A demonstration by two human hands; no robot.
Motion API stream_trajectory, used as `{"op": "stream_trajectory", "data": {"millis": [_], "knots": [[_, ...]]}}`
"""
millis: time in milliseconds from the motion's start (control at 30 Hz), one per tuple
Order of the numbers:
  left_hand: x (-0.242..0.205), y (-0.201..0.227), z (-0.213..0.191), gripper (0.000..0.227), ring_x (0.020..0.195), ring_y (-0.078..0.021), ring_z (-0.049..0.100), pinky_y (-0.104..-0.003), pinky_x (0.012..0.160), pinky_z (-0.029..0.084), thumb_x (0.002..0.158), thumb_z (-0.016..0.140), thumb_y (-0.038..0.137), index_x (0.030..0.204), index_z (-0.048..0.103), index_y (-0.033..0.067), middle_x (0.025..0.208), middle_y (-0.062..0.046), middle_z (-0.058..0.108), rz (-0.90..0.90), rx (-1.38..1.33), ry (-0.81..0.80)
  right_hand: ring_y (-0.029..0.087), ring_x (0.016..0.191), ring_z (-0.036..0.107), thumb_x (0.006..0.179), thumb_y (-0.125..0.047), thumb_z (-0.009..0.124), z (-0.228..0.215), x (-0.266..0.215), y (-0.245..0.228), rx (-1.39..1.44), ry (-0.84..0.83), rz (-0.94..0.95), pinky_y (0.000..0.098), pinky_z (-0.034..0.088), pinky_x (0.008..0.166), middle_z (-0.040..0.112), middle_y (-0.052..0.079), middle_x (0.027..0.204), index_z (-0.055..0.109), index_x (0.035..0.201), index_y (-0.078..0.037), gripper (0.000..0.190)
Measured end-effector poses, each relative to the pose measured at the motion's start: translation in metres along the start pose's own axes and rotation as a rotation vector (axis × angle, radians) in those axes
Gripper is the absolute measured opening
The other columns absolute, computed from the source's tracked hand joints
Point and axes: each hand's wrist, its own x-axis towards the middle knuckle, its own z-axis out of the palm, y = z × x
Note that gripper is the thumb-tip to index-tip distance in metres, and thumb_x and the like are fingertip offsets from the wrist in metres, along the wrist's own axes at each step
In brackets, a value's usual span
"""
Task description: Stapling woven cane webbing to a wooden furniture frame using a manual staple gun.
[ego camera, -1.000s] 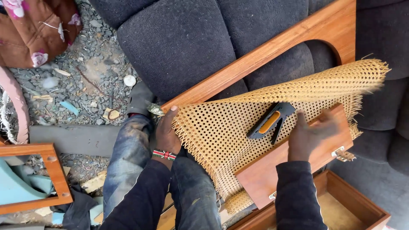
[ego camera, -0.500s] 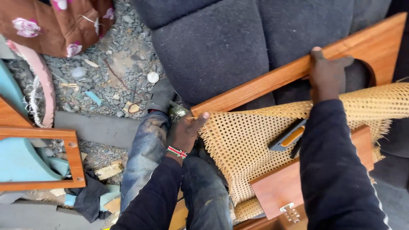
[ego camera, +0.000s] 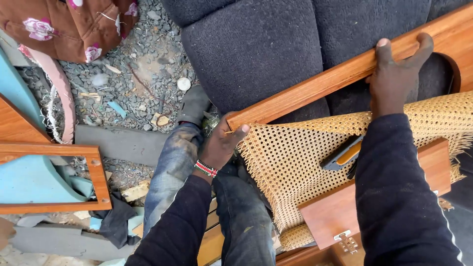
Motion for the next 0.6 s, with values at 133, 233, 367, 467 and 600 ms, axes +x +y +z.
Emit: {"op": "stream_trajectory", "data": {"millis": [133, 233, 367, 467, 600], "knots": [[0.000, 0.000, 0.004, 0.090, 0.132, -0.0217, 0.080, -0.039, 0.112, 0.065, 0.096, 0.068, 0.078, 0.159, 0.065, 0.0147, 0.142, -0.006, 0.083, 0.063, -0.016, 0.015, 0.026, 0.077, 0.076, 0.138, -0.053, 0.071, -0.022, -0.007, -0.046, -0.175, -0.127, 0.063, 0.0390, 0.074, 0.070, 0.071, 0.019, 0.129, 0.027, 0.164, -0.030, 0.056], [-0.004, -0.007, 0.006, 0.094, 0.126, -0.0222, 0.080, -0.040, 0.103, 0.067, 0.094, 0.065, 0.084, 0.159, 0.066, 0.0153, 0.137, -0.005, 0.081, 0.074, 0.004, 0.033, 0.055, 0.135, 0.066, 0.136, -0.059, 0.068, -0.053, -0.048, -0.096, -0.552, -0.347, 0.095, 0.0685, 0.049, 0.102, 0.071, 0.029, 0.140, 0.028, 0.191, -0.011, 0.083], [-0.001, 0.003, 0.005, 0.094, 0.126, -0.0228, 0.082, -0.041, 0.104, 0.068, 0.094, 0.063, 0.083, 0.159, 0.066, 0.0157, 0.139, -0.006, 0.084, 0.064, 0.047, 0.061, 0.026, 0.090, 0.071, 0.134, -0.021, 0.069, -0.060, -0.159, -0.109, -0.078, -0.318, -0.212, 0.0415, 0.058, 0.083, 0.072, 0.013, 0.102, 0.074, 0.116, -0.003, 0.025], [0.002, -0.022, 0.002, 0.073, 0.135, -0.0293, 0.080, -0.051, 0.114, 0.062, 0.105, 0.069, 0.064, 0.158, 0.067, 0.0130, 0.141, -0.014, 0.084, 0.099, -0.046, 0.053, 0.035, 0.077, 0.082, 0.118, -0.023, 0.076, -0.031, -0.194, -0.064, -0.068, -0.452, -0.057, 0.0461, 0.067, 0.071, 0.083, 0.018, 0.087, 0.088, 0.111, -0.011, 0.018], [0.004, -0.027, 0.005, 0.061, 0.130, -0.0320, 0.077, -0.052, 0.110, 0.068, 0.117, 0.080, 0.038, 0.164, 0.057, 0.0071, 0.145, -0.028, 0.077, 0.254, -0.243, 0.052, 0.037, 0.101, 0.070, 0.120, -0.032, 0.096, 0.016, -0.178, 0.017, -0.166, -0.188, -0.453, 0.0460, 0.065, 0.083, 0.070, 0.017, 0.109, 0.077, 0.129, 0.001, 0.039]]}}
